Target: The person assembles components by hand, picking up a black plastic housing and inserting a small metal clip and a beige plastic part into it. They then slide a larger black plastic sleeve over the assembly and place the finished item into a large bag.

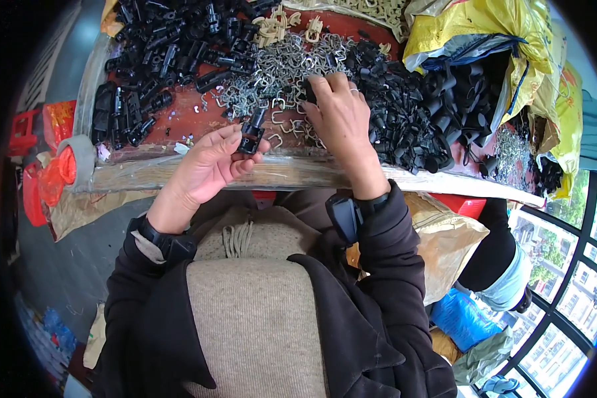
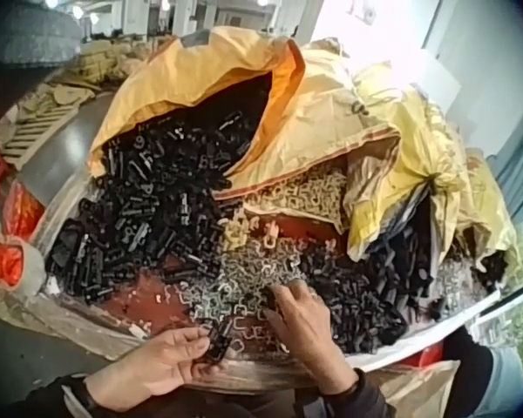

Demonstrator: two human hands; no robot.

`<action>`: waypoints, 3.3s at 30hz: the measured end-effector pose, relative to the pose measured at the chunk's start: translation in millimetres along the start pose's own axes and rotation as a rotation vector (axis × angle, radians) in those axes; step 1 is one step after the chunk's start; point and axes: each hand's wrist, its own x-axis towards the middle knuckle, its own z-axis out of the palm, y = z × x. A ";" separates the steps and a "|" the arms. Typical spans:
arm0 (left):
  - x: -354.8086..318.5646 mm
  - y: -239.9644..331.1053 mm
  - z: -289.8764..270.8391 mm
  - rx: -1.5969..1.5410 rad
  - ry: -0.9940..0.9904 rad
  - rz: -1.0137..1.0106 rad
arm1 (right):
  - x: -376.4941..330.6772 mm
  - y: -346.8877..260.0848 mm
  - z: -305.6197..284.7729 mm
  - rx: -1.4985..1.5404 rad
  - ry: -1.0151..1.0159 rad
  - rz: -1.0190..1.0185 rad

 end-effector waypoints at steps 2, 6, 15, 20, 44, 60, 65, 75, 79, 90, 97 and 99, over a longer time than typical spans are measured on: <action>-1.7 0.7 0.1 -0.003 0.012 0.021 | 2.0 4.6 0.5 -0.180 -0.086 -0.020; -3.6 0.9 -3.8 -0.004 0.048 0.069 | 4.5 0.1 0.1 -0.146 -0.011 -0.052; -3.6 -0.8 -5.0 -0.030 0.050 0.078 | 19.1 -7.8 25.2 -0.117 -0.158 -0.017; -4.0 0.9 -1.1 -0.030 0.071 0.084 | 17.4 -2.2 16.1 0.305 0.009 0.056; 11.8 1.1 10.3 -0.068 0.000 0.184 | -3.3 -30.7 -15.8 1.449 -0.389 0.433; 1.5 -0.9 15.1 -0.056 0.012 0.140 | -19.8 -49.3 -22.3 0.851 -0.022 0.109; -1.4 -0.4 19.7 -0.011 0.009 0.105 | -16.6 -56.4 -31.1 0.725 0.045 0.095; -8.3 -7.4 22.2 -0.024 0.030 0.094 | -20.9 -67.1 -33.5 0.541 0.092 -0.038; -7.0 -7.6 23.2 0.052 0.074 0.081 | -21.7 -63.4 -32.6 0.434 0.131 -0.141; -1.6 -5.3 24.1 0.169 0.121 0.034 | -21.7 -58.9 -36.7 0.309 0.034 -0.220; 1.4 -1.2 21.0 0.164 0.120 0.009 | -17.7 -55.5 -31.9 0.206 0.021 -0.300; 0.7 -0.8 20.9 0.162 0.121 0.010 | -17.7 -55.7 -31.7 0.192 0.016 -0.315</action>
